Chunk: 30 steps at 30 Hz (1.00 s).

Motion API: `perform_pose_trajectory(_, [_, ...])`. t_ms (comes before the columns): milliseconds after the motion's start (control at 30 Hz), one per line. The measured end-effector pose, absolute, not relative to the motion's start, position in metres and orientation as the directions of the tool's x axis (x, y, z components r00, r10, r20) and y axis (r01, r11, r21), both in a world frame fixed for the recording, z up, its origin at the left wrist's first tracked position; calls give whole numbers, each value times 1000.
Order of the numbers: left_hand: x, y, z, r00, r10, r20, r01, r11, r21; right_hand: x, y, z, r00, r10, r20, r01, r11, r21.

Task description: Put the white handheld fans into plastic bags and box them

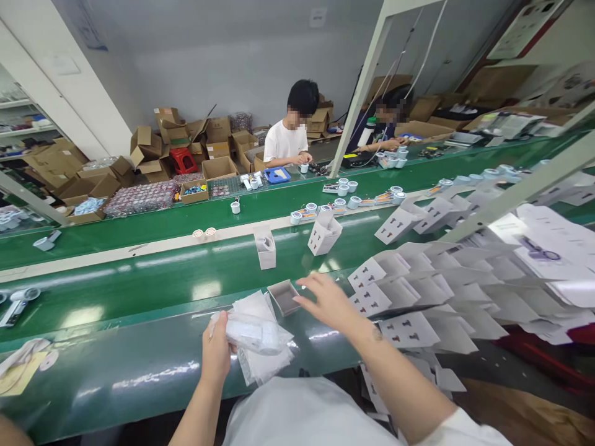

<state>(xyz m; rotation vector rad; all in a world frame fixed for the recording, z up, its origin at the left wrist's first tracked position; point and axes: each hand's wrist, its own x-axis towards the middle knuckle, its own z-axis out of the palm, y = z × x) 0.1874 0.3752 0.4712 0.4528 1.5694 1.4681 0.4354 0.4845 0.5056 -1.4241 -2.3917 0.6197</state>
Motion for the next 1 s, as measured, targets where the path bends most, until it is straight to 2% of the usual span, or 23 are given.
perform_pose_trajectory(67, [185,377,477,-523,766,-373,-327,224,918,452,498,502,-513,852,99,677,473,-565])
perform_pose_trajectory(133, [188,384,485,-515,764,-387,-370,209,905,457,513,489,-600,800,17,585,453,-672])
perform_pose_trajectory(200, [198,396,495,-491,787,-374,-400,178,899,452,525,470,-669,737,-98,506,355,-786])
perform_pose_trajectory(267, [213,411,504,-461,827,-322,-402,129,906,442,530,452,-688,713,-133,447,273,-852])
perform_pose_trajectory(400, [236,437,506,-505,845,-175,-296,21,955,431,527,437,-712,702,4,272,280,-921])
perform_pose_trajectory(500, [236,437,495,-586,810,-20,22,40,999,436,527,441,-726,688,-8,265,268,-926])
perform_pose_trajectory(567, [232,429,488,-562,808,177,350,38,936,440,528,443,-739,673,-39,302,280,-911])
perform_pose_trajectory(633, [233,421,487,-398,826,399,663,-41,747,442,528,441,-761,649,-15,301,333,-894])
perform_pose_trajectory(700, [245,419,492,-143,861,487,856,-140,498,440,525,436,-747,664,39,300,389,-871])
perform_pose_trajectory(767, [264,425,501,77,908,411,927,-217,306,438,520,430,-684,727,65,350,404,-845])
perform_pose_trajectory(833, [285,436,511,216,940,264,941,-273,201,437,515,426,-627,777,49,405,379,-832])
perform_pose_trajectory(900, [299,448,515,256,959,118,947,-274,171,438,510,424,-644,764,42,403,385,-830])
perform_pose_trajectory(1000, [306,458,509,169,986,-5,971,-166,170,438,502,421,-699,707,107,325,448,-833])
